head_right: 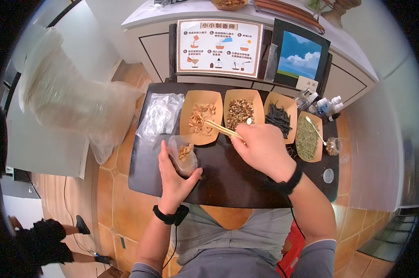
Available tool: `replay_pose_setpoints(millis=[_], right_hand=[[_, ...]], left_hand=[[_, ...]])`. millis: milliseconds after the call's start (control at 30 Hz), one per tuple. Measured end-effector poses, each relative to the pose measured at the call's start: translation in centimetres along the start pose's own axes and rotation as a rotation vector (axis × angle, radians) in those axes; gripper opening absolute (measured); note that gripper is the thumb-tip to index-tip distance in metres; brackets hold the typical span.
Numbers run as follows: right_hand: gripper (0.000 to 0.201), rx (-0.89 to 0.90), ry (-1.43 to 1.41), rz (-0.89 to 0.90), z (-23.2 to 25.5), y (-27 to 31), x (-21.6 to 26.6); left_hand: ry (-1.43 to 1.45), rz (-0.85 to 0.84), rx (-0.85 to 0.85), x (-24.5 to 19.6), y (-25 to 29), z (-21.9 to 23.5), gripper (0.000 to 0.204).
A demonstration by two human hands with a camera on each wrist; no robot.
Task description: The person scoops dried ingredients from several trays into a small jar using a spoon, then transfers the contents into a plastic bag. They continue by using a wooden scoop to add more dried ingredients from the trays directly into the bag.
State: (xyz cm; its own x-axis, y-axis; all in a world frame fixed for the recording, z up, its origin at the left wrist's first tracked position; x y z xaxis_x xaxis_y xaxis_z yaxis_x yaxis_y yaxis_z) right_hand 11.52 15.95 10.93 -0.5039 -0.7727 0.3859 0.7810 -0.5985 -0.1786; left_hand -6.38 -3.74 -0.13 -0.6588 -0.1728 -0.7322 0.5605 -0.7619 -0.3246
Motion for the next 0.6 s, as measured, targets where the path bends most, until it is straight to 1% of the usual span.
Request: replay_pose_setpoints(millis=[100,167,200,233,267,300,367,433,500,567,600], right_hand=[[0.024,0.025,-0.077,0.012,1.4,0.7,0.7],[0.024,0.047,-0.103,0.021,2.4,0.9,2.0],[0.024,0.048,-0.108,0.085,2.5,1.1,2.6],[0.024,0.049,-0.112,0.148,2.5,1.2,3.1],[0.024,0.077,-0.096,0.174,2.2,1.2,3.4],[0.024,0.073,-0.095,0.17,1.8,1.1,3.7],[0.022,0.161,-0.063,0.218,1.0,0.9,4.3],[0.023,0.17,-0.075,0.221,1.2,0.6,4.5],[0.026,0.135,-0.144,0.147,1.8,0.2,4.1],[0.031,0.159,-0.141,0.005,2.8,-0.6,3.3],[0.031,0.131,-0.072,-0.041,2.6,-1.0,2.6]], left_hand=[[0.006,-0.008,0.002,0.1,0.0,0.1,0.13],[0.012,-0.013,0.003,0.1,0.0,0.0,0.13],[0.014,-0.016,0.005,0.0,0.0,-0.1,0.13],[0.01,-0.014,0.002,-0.1,0.0,-0.1,0.13],[0.006,-0.013,-0.001,-0.1,0.0,-0.1,0.131],[0.007,-0.017,0.001,-0.1,0.0,-0.1,0.131],[0.017,-0.009,0.001,0.0,0.0,-0.1,0.131],[0.012,-0.018,-0.003,0.2,0.0,-0.2,0.131],[0.005,-0.019,-0.012,0.2,0.0,0.0,0.13],[0.01,-0.012,-0.003,0.0,0.0,0.0,0.13],[0.018,-0.014,-0.001,-0.1,0.0,0.0,0.13]])
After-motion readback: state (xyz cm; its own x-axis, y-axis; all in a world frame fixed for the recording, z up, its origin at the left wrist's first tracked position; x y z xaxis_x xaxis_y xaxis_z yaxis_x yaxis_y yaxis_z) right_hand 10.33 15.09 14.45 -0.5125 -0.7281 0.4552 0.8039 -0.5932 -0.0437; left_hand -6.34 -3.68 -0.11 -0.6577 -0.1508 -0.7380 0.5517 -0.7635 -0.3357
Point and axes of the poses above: each hand's wrist, its own y-axis away from the middle knuckle, its own z-axis out of the back of the hand, x = y × z, the point moved 1 cm from there along -y, towards the middle knuckle
